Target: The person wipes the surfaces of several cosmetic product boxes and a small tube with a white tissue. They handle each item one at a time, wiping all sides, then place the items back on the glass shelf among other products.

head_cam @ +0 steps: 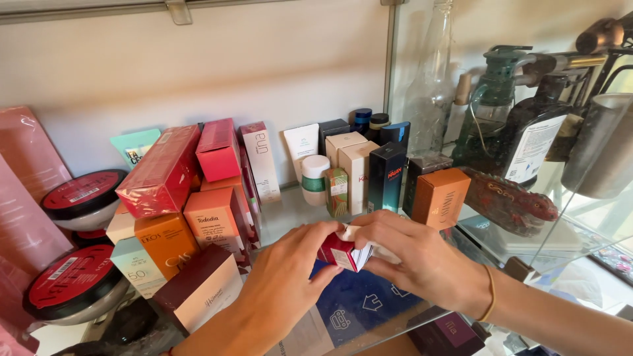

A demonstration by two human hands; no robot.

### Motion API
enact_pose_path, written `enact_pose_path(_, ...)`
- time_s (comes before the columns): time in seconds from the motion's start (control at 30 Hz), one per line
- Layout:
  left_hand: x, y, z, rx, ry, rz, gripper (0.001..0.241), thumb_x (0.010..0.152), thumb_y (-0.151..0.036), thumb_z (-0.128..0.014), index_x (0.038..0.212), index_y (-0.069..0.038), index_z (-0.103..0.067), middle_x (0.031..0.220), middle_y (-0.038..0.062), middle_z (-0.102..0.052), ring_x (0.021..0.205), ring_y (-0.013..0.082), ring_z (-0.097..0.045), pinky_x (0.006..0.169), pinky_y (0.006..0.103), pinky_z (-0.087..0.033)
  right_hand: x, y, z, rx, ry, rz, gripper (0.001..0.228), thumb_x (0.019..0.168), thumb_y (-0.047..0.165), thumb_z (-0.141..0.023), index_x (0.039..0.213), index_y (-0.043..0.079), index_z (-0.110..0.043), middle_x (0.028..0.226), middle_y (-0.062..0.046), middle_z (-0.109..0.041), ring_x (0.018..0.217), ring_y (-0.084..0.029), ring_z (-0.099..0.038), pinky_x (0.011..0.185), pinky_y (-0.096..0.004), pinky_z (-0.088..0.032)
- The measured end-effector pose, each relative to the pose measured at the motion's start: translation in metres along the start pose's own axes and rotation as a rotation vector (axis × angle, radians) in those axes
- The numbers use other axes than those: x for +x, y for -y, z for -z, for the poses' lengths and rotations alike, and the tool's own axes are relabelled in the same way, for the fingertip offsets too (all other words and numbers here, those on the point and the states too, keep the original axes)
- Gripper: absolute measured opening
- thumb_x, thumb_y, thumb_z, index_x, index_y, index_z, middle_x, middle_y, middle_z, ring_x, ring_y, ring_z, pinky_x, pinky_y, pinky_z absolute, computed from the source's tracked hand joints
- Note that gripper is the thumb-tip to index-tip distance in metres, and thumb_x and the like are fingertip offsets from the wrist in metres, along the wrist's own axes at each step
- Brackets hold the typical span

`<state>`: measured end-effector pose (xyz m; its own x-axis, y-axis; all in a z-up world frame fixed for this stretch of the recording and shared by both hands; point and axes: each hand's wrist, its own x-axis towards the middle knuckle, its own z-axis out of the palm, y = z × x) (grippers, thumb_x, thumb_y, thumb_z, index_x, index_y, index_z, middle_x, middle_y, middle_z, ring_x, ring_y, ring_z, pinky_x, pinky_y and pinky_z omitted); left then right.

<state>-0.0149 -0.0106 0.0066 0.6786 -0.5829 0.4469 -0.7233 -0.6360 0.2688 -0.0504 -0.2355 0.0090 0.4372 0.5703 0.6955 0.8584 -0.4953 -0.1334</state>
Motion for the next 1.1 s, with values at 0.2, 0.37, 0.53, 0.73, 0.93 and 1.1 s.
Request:
enact_pose_path(0.2, -0.001, 0.005, -0.003, 0.137, -0.059, -0.091, 0.049, 0.087, -0.015, -0.073, 0.132, -0.016, -0.053, 0.115, 0.006, -0.072, 0.092, 0.0293, -0.069, 0.063, 0.0490, -0.060, 0.002, -0.012, -0.010, 0.046, -0.041, -0.108, 0.036, 0.085, 0.019, -0.083, 0.085, 0.010, -0.048, 0.100, -0.007, -0.063, 0.106, -0.023, -0.071, 0.087, -0.032, -0.058)
enact_pose_path(0.37, 0.001, 0.008, 0.001, 0.136, -0.133, -0.084, 0.043, 0.090, -0.010, -0.063, 0.132, -0.017, -0.052, 0.116, 0.004, -0.066, 0.090, 0.0282, -0.069, 0.051, 0.0479, -0.058, -0.007, -0.012, -0.012, -0.028, -0.111, -0.119, 0.040, 0.079, 0.028, -0.087, 0.078, 0.012, -0.051, 0.104, -0.003, -0.061, 0.070, -0.013, -0.059, 0.069, -0.026, -0.052)
enact_pose_path(0.53, 0.000, 0.000, 0.007, 0.139, -0.044, -0.122, 0.052, 0.091, 0.002, -0.056, 0.139, -0.015, -0.046, 0.131, 0.012, -0.052, 0.073, 0.0410, -0.067, 0.047, 0.0570, -0.058, -0.003, -0.004, -0.010, 0.084, -0.173, -0.178, 0.048, 0.086, 0.027, -0.082, 0.066, 0.013, -0.040, 0.064, 0.003, -0.041, 0.056, -0.011, -0.039, 0.052, -0.024, -0.036)
enact_pose_path(0.73, -0.008, 0.009, -0.001, 0.069, -0.077, -0.335, 0.069, 0.072, 0.019, -0.065, 0.131, -0.012, -0.046, 0.138, 0.020, -0.053, 0.120, 0.0459, -0.061, 0.105, 0.0569, -0.044, -0.007, -0.005, -0.009, 0.091, -0.363, -0.296, 0.018, 0.093, 0.028, -0.068, 0.092, 0.014, -0.057, 0.068, 0.008, -0.074, 0.040, -0.001, -0.055, 0.032, -0.016, -0.034)
enact_pose_path(0.93, -0.008, 0.013, -0.007, 0.218, -0.059, -0.385, 0.030, 0.096, -0.006, -0.057, 0.120, -0.011, -0.041, 0.153, 0.034, -0.041, 0.138, 0.0562, -0.042, 0.112, 0.0596, -0.036, 0.006, 0.006, -0.001, 0.087, -0.181, -0.086, 0.024, 0.102, 0.011, -0.054, 0.117, 0.007, -0.072, 0.107, -0.011, -0.066, 0.089, -0.018, -0.071, 0.076, -0.027, -0.057)
enact_pose_path(1.1, -0.008, 0.018, -0.010, 0.344, -0.204, -0.368, 0.053, 0.075, 0.008, -0.068, 0.120, -0.011, -0.046, 0.144, 0.029, -0.054, 0.116, 0.0399, -0.061, 0.095, 0.0539, -0.049, 0.008, 0.010, -0.003, 0.011, -0.131, -0.131, 0.030, 0.104, 0.025, -0.049, 0.101, 0.009, -0.075, 0.108, -0.011, -0.061, 0.060, -0.014, -0.057, 0.065, -0.028, -0.049)
